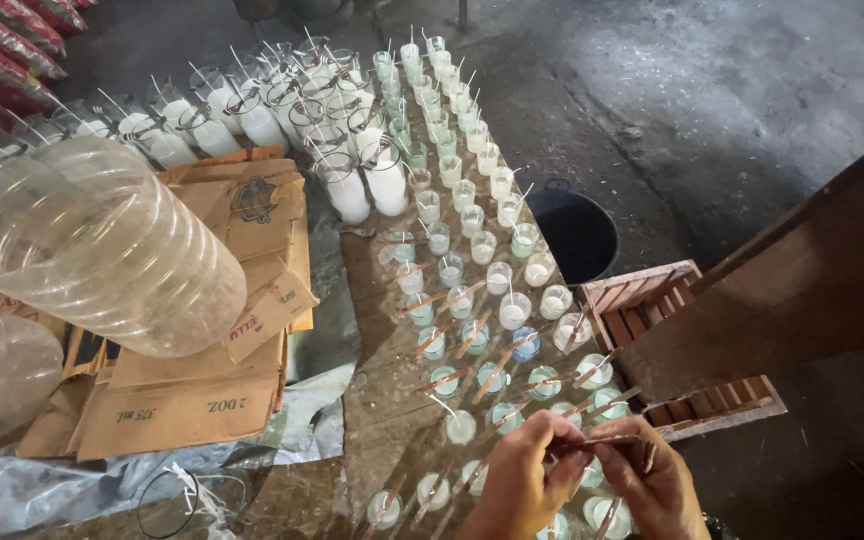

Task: Placing wooden wick holders across the tops of glass jars to center the wicks for candle making.

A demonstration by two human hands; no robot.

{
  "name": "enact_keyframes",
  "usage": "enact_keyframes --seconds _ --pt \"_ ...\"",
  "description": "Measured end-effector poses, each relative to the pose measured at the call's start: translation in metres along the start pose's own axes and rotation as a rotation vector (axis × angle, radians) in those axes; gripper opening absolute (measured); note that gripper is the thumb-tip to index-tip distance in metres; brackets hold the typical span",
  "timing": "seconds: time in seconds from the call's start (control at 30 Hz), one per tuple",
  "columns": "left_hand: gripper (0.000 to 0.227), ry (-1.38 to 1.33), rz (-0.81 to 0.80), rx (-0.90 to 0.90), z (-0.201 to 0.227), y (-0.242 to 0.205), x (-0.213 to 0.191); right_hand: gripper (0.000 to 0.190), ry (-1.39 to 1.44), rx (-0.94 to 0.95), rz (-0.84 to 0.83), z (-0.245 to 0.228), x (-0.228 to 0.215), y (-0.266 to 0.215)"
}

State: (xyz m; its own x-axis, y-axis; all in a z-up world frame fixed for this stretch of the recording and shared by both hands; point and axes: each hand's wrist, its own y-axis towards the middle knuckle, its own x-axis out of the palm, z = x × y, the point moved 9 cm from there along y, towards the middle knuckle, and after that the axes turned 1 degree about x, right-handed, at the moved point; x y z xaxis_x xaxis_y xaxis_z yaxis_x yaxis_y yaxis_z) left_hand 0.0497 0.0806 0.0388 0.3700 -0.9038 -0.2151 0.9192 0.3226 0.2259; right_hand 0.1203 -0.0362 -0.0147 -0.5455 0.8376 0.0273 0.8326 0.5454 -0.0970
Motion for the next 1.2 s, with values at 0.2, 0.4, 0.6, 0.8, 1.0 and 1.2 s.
enact_keyframes --seconds 0.2,0.4,0.6,0.8,1.0,1.2 --pt "0.009 -0.048 0.000 -0.019 0.001 -0.002 -0.001 0.010 -0.027 0.082 0.023 0.019 -0.006 0.000" --pt "0.005 -0.021 0.010 0.006 0.005 -0.003 -0.003 0.011 -0.011 0.070 0.023 0.007 0.000 -0.001" --pt "0.006 -0.015 0.010 0.015 0.000 -0.004 -0.002 0.012 -0.034 0.021 0.010 0.005 0.000 -0.001" --pt "0.004 -0.018 0.029 -0.001 0.004 -0.003 -0.003 0.011 -0.028 0.110 0.024 0.008 0.001 -0.003" --pt "0.005 -0.152 0.012 -0.058 0.006 -0.003 -0.003 0.018 0.094 0.108 0.011 0.009 -0.004 0.000" --pt "0.014 0.051 0.097 0.069 0.021 0.010 -0.015 0.024 -0.422 -0.144 0.030 -0.036 -0.008 0.015"
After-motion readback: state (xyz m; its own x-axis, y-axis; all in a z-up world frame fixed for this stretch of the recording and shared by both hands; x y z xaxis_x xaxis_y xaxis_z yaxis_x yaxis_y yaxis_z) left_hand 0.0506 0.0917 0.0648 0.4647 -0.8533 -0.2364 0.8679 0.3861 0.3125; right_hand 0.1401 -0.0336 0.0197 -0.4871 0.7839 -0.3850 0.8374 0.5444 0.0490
